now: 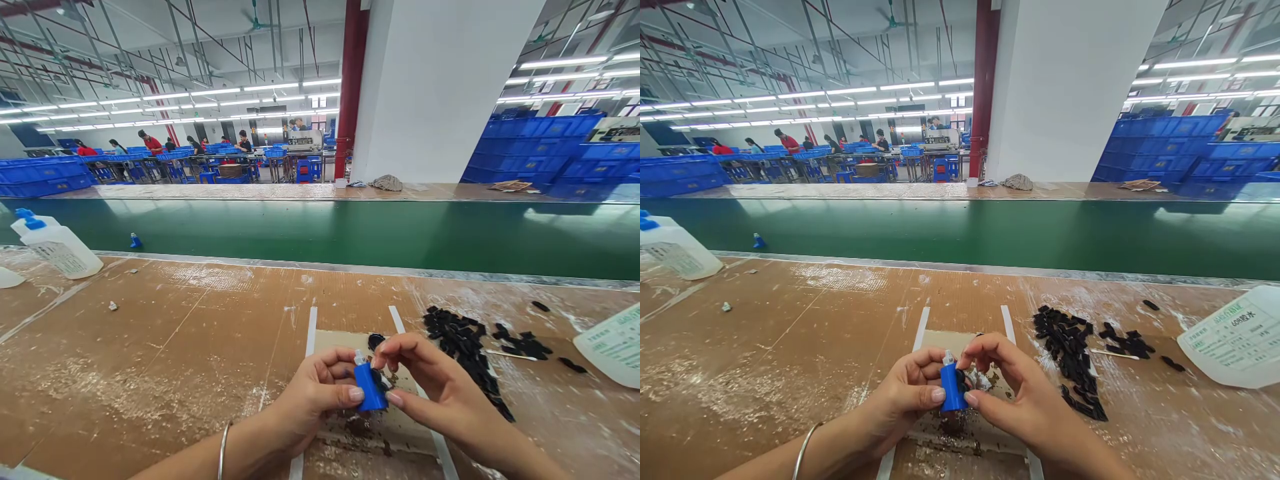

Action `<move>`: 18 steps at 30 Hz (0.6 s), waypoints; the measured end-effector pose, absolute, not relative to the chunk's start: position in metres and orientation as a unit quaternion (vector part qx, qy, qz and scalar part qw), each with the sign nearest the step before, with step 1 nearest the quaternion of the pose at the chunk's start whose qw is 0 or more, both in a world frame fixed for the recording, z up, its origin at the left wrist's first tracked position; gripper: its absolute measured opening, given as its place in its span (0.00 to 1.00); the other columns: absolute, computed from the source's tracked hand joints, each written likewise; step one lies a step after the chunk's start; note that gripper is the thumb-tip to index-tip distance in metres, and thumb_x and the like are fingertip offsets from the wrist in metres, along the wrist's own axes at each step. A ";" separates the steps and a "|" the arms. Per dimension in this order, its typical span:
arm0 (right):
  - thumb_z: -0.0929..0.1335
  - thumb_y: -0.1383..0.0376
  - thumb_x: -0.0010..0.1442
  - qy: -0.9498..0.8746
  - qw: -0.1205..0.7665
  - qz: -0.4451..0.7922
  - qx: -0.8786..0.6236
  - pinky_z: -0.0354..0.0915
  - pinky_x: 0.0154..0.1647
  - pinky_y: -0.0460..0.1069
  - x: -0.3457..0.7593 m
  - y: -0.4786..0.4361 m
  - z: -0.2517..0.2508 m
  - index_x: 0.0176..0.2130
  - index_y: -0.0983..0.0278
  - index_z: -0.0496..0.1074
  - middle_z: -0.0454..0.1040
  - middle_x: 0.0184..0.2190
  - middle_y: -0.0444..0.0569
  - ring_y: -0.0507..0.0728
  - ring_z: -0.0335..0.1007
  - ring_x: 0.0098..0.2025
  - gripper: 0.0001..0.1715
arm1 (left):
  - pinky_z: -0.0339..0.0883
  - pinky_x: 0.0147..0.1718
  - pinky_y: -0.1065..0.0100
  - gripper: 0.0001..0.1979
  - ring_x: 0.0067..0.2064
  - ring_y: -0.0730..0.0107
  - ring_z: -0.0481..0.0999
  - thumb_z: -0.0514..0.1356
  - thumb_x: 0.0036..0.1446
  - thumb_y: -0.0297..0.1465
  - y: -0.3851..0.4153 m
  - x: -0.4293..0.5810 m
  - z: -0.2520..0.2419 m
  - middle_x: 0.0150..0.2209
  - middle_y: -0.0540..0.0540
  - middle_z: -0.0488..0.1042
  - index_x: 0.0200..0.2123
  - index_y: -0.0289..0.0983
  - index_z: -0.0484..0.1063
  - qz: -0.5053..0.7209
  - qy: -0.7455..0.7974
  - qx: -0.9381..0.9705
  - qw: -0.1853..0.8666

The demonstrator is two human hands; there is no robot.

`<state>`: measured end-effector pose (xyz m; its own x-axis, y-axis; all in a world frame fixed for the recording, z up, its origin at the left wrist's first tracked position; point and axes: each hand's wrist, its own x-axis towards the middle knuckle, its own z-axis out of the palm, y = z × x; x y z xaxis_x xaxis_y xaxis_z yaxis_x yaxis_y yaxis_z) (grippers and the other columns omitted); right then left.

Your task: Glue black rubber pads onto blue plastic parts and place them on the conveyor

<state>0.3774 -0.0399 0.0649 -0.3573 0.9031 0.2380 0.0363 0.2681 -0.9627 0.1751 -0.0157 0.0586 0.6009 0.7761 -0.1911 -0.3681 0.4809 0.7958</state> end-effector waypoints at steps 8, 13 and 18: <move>0.66 0.70 0.63 -0.775 0.428 0.341 -0.314 0.62 0.48 0.45 0.378 -0.035 0.073 0.41 0.57 0.70 0.70 0.42 0.42 0.51 0.66 0.45 0.08 | 0.67 0.34 0.72 0.25 0.33 0.72 0.74 0.73 0.38 0.29 -0.016 0.176 0.060 0.35 0.43 0.74 0.40 0.32 0.69 0.358 0.292 0.354 0.813; 0.64 0.76 0.63 -0.837 0.455 0.122 -0.277 0.62 0.51 0.47 0.371 -0.037 0.070 0.50 0.60 0.69 0.72 0.46 0.46 0.53 0.63 0.48 0.18 | 0.72 0.29 0.71 0.20 0.31 0.72 0.74 0.71 0.41 0.26 -0.017 0.175 0.061 0.33 0.45 0.74 0.39 0.32 0.70 0.382 0.281 0.319 0.821; 0.64 0.71 0.64 -0.832 0.451 0.103 -0.306 0.58 0.58 0.46 0.358 -0.045 0.065 0.53 0.63 0.67 0.69 0.50 0.48 0.54 0.59 0.53 0.18 | 0.75 0.32 0.70 0.20 0.35 0.70 0.76 0.70 0.43 0.24 -0.016 0.172 0.062 0.38 0.43 0.76 0.41 0.33 0.70 0.395 0.293 0.296 0.819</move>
<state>0.3583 -0.0449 0.0650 -0.4046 0.6025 0.6880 0.4173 0.7911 -0.4473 0.1724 -0.0163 0.0616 0.5157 0.8208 -0.2458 -0.4746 0.5125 0.7156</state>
